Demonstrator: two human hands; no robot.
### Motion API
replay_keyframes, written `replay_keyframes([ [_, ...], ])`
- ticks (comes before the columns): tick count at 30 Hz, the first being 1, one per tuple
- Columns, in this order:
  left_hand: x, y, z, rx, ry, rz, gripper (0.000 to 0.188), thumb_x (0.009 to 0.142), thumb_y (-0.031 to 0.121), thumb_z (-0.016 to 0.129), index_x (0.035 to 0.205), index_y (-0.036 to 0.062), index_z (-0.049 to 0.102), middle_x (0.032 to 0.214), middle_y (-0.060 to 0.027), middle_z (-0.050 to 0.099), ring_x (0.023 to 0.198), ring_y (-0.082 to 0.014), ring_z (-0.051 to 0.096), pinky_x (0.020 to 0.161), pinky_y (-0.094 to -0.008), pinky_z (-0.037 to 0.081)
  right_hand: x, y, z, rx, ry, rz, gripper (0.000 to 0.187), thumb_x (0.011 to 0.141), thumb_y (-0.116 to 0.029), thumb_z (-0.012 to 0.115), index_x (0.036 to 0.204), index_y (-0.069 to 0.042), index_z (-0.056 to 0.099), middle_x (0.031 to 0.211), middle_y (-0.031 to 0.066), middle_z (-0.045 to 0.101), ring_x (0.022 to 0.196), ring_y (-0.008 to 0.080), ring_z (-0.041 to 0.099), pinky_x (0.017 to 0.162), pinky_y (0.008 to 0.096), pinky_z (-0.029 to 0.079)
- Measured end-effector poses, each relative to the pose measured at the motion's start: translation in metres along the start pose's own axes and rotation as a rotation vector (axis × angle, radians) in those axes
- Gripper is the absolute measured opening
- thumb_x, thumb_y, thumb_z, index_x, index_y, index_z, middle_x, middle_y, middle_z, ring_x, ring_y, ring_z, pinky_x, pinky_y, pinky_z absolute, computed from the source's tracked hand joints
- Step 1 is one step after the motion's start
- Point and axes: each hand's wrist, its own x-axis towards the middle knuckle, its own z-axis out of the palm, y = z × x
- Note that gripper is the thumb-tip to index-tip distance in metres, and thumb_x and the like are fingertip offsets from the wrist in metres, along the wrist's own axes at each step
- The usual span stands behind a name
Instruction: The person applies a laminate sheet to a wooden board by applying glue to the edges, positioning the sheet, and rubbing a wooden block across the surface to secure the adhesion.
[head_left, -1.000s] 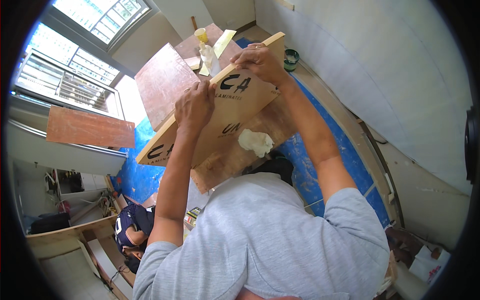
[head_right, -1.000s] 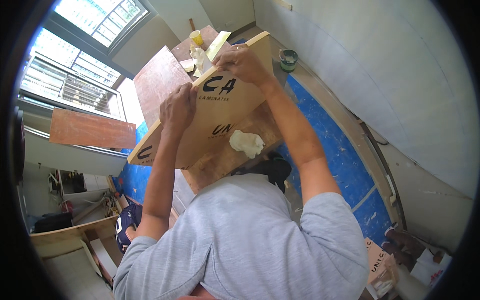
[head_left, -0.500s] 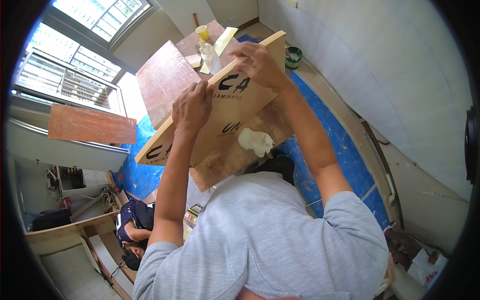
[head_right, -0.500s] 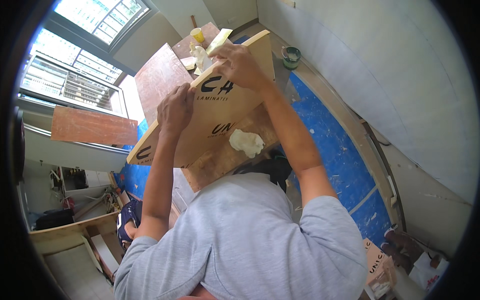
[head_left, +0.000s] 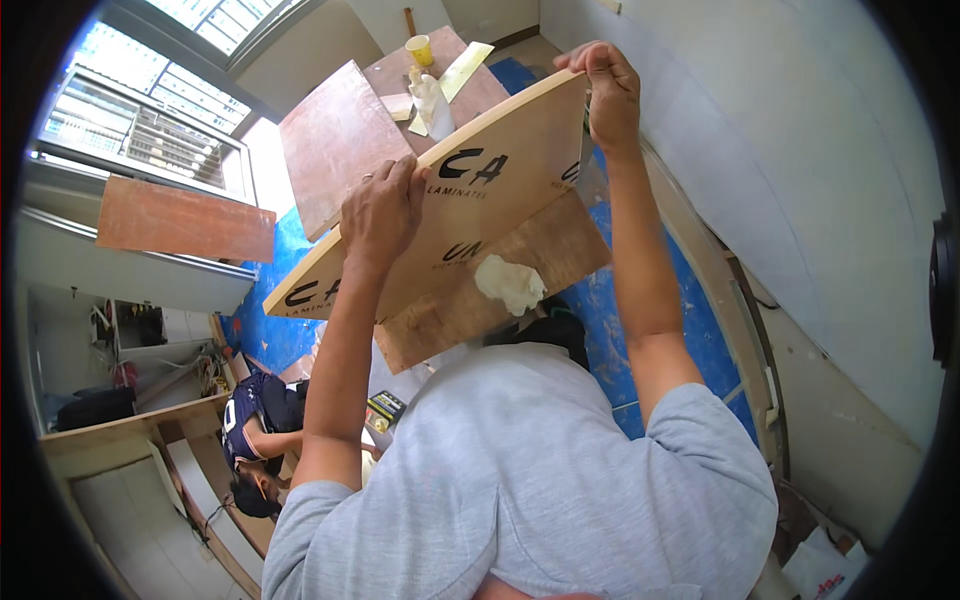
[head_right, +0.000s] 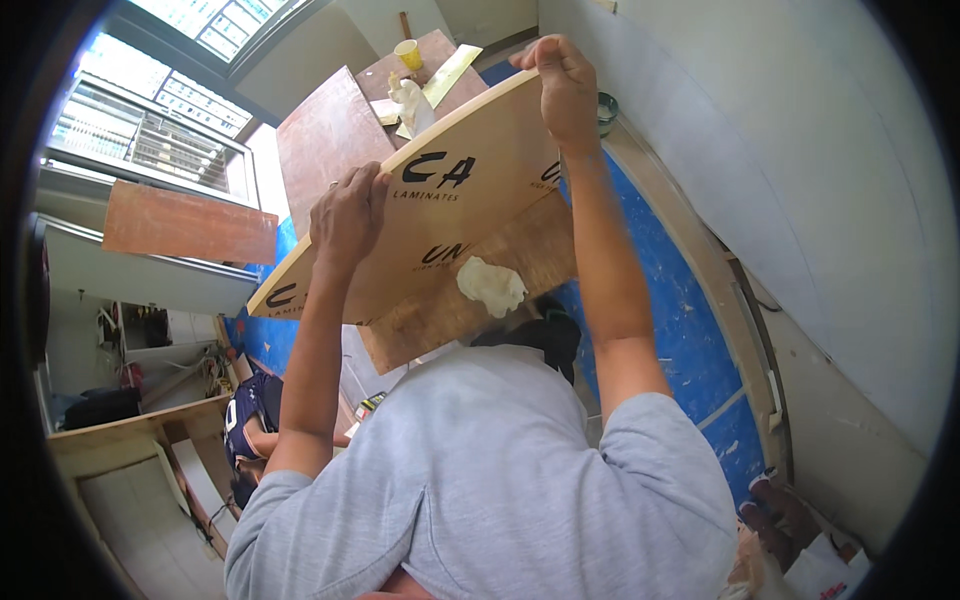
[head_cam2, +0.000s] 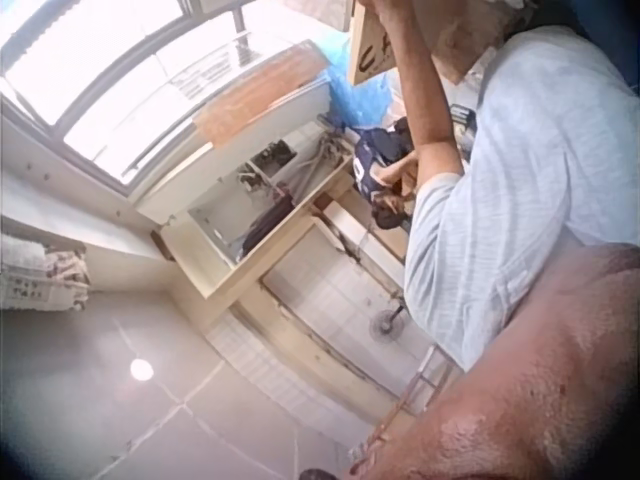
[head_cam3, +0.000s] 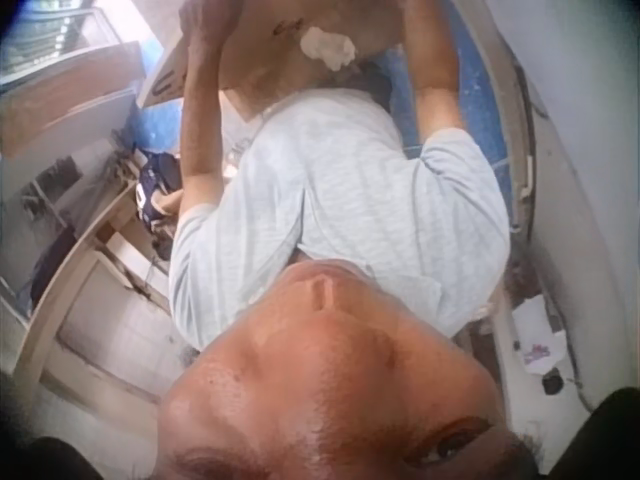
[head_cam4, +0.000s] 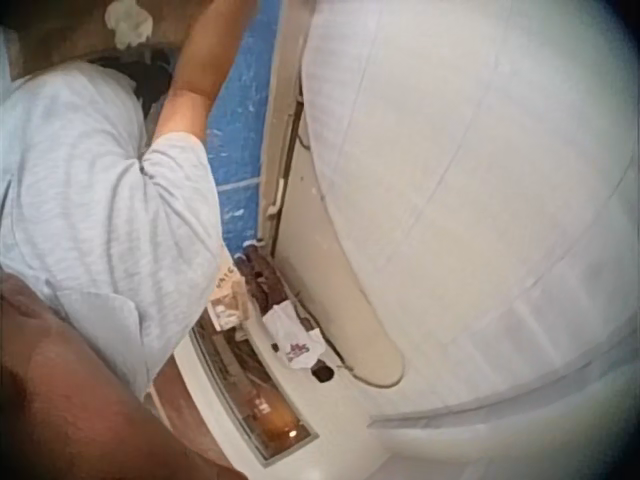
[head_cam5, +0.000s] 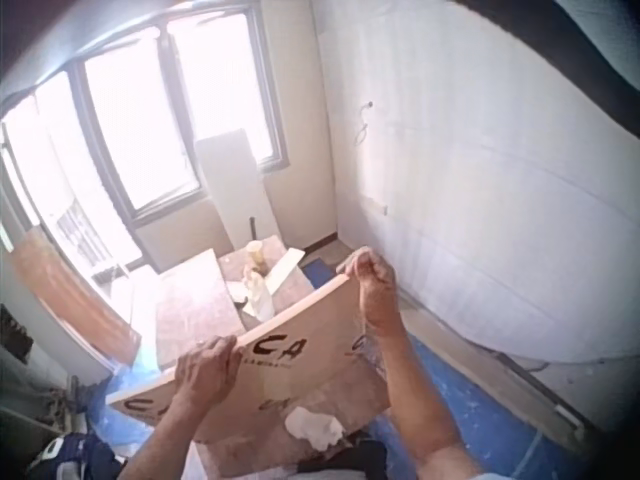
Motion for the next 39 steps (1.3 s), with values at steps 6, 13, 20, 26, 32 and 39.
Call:
replay_keyframes([
  [6, 0.004, 0.0, -0.003, -0.018, 0.008, 0.006, 0.033, 0.106, 0.036, 0.056, 0.12, 0.0096, 0.07, 0.109, -0.0115, 0.074, 0.099, -0.0368, 0.071, 0.086, -0.0473, 0.054, -0.041, 0.004, 0.021, -0.548, -0.382, -0.22, 0.012, 0.088, -0.019, 0.076, 0.097, -0.012, 0.076, 0.098, 0.0034, 0.072, 0.092, 0.0206, 0.068, 0.086, 0.0328, 0.048],
  [13, 0.003, -0.001, 0.001, -0.011, 0.042, 0.036, 0.034, 0.105, 0.036, 0.056, 0.12, 0.0097, 0.071, 0.105, -0.0118, 0.074, 0.093, -0.0367, 0.071, 0.082, -0.0475, 0.055, -0.04, 0.016, 0.044, -0.793, -0.503, -0.458, 0.02, 0.08, -0.014, 0.083, 0.099, -0.014, 0.077, 0.103, -0.0039, 0.071, 0.106, 0.0192, 0.065, 0.102, 0.0357, 0.038],
  [20, 0.004, -0.001, 0.001, -0.016, 0.064, 0.046, 0.032, 0.105, 0.036, 0.057, 0.117, 0.0093, 0.071, 0.103, -0.0123, 0.074, 0.09, -0.0376, 0.071, 0.079, -0.0483, 0.055, -0.026, 0.029, 0.043, -0.707, -0.504, -0.549, 0.012, 0.087, -0.015, 0.077, 0.085, -0.008, 0.067, 0.097, 0.0008, 0.068, 0.094, 0.0235, 0.067, 0.082, 0.0376, 0.052],
  [26, 0.005, 0.0, -0.001, -0.001, 0.07, 0.033, 0.031, 0.105, 0.036, 0.057, 0.116, 0.0104, 0.071, 0.104, -0.011, 0.074, 0.091, -0.0364, 0.071, 0.078, -0.0476, 0.056, -0.006, 0.034, 0.025, -0.472, -0.357, -0.205, 0.011, 0.087, -0.008, 0.076, 0.094, -0.01, 0.067, 0.097, 0.0022, 0.069, 0.091, 0.0258, 0.065, 0.084, 0.0365, 0.05],
  [32, 0.006, 0.002, -0.004, -0.06, 0.01, 0.001, 0.032, 0.106, 0.033, 0.056, 0.119, 0.0081, 0.071, 0.107, -0.0139, 0.073, 0.093, -0.0398, 0.07, 0.08, -0.048, 0.054, -0.019, 0.024, 0.039, -0.675, -0.662, -0.507, 0.012, 0.084, -0.014, 0.079, 0.09, -0.012, 0.068, 0.097, -0.0007, 0.067, 0.099, 0.0231, 0.064, 0.091, 0.0381, 0.046],
  [39, 0.005, 0.002, -0.002, -0.04, 0.018, -0.03, 0.031, 0.106, 0.033, 0.056, 0.117, 0.008, 0.07, 0.106, -0.0137, 0.073, 0.092, -0.0393, 0.07, 0.079, -0.0469, 0.054, -0.017, 0.034, 0.046, -0.732, -0.715, -0.594, 0.013, 0.086, -0.019, 0.077, 0.088, -0.01, 0.067, 0.094, 0.0005, 0.063, 0.089, 0.0239, 0.066, 0.083, 0.0396, 0.049],
])
